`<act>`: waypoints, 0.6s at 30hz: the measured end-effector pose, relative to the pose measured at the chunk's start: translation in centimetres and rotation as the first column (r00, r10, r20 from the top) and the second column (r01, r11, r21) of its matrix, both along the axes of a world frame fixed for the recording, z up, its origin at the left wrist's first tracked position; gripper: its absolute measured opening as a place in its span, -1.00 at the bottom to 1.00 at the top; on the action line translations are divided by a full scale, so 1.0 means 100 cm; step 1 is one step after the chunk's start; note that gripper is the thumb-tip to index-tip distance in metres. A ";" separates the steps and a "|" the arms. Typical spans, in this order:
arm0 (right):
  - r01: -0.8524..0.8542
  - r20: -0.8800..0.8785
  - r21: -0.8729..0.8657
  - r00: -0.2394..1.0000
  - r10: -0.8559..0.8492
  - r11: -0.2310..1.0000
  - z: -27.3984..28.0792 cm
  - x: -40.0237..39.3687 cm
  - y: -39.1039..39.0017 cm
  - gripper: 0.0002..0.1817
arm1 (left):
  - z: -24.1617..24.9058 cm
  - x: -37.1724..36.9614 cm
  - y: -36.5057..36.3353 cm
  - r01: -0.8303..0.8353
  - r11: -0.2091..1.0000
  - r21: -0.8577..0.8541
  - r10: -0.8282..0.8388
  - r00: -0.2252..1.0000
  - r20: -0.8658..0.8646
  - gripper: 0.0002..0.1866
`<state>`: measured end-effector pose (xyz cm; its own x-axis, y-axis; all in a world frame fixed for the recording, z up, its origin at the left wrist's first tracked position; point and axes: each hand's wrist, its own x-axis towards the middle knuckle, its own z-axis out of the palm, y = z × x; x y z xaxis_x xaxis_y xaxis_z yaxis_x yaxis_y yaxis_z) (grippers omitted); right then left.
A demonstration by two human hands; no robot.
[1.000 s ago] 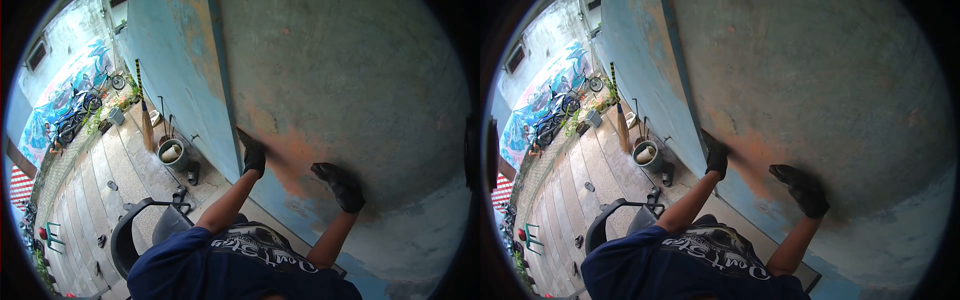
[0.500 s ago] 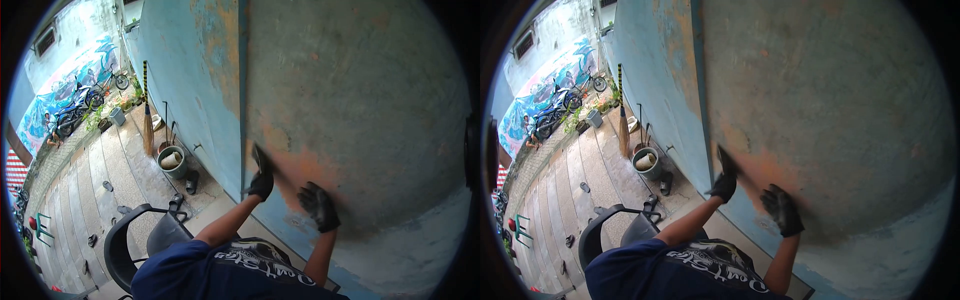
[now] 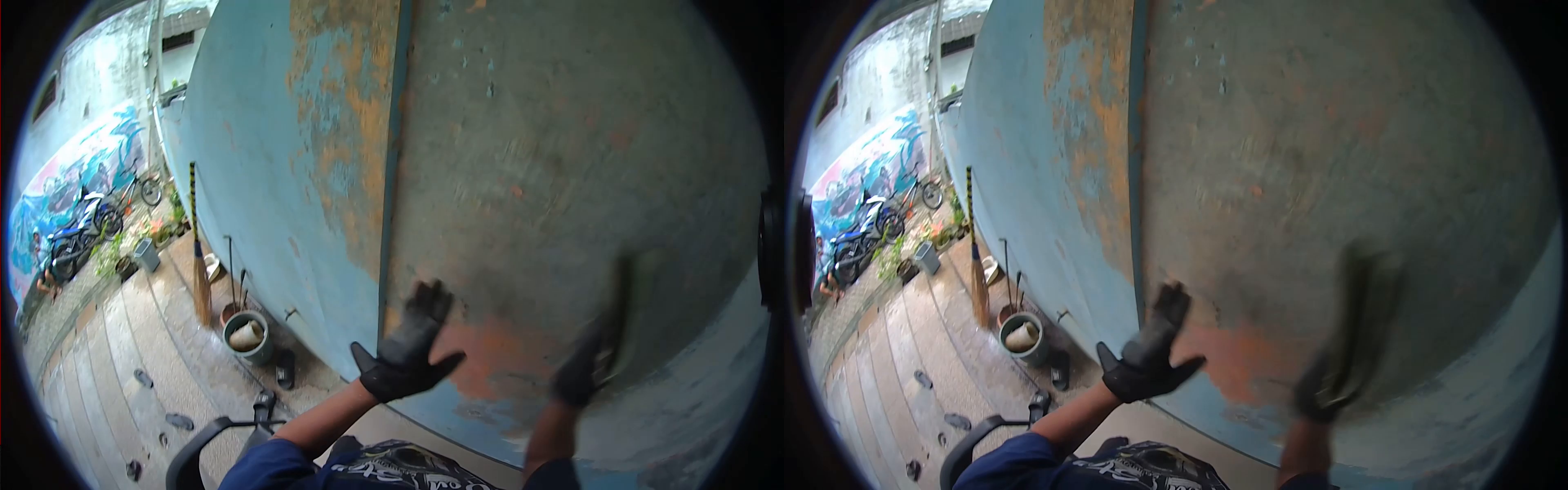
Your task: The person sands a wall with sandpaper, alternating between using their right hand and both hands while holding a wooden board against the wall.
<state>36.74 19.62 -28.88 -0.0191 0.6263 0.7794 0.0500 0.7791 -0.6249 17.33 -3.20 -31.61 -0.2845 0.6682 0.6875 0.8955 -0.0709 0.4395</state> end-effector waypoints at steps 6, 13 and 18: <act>0.250 -0.151 0.950 0.894 -0.423 0.189 0.231 -0.090 0.000 -0.55 | 0.000 -0.106 -0.002 -0.348 0.936 0.062 0.347 0.938 0.019 0.02; -0.087 0.097 0.995 0.773 -0.626 0.047 0.329 -0.145 -0.006 -0.65 | -0.055 -0.160 0.016 -0.364 0.916 -0.167 0.337 0.926 -0.169 0.20; 0.103 0.034 0.974 0.818 -0.574 0.203 0.416 -0.152 0.022 -0.63 | -0.069 -0.164 0.023 -0.379 0.919 -0.106 0.359 0.918 -0.165 0.18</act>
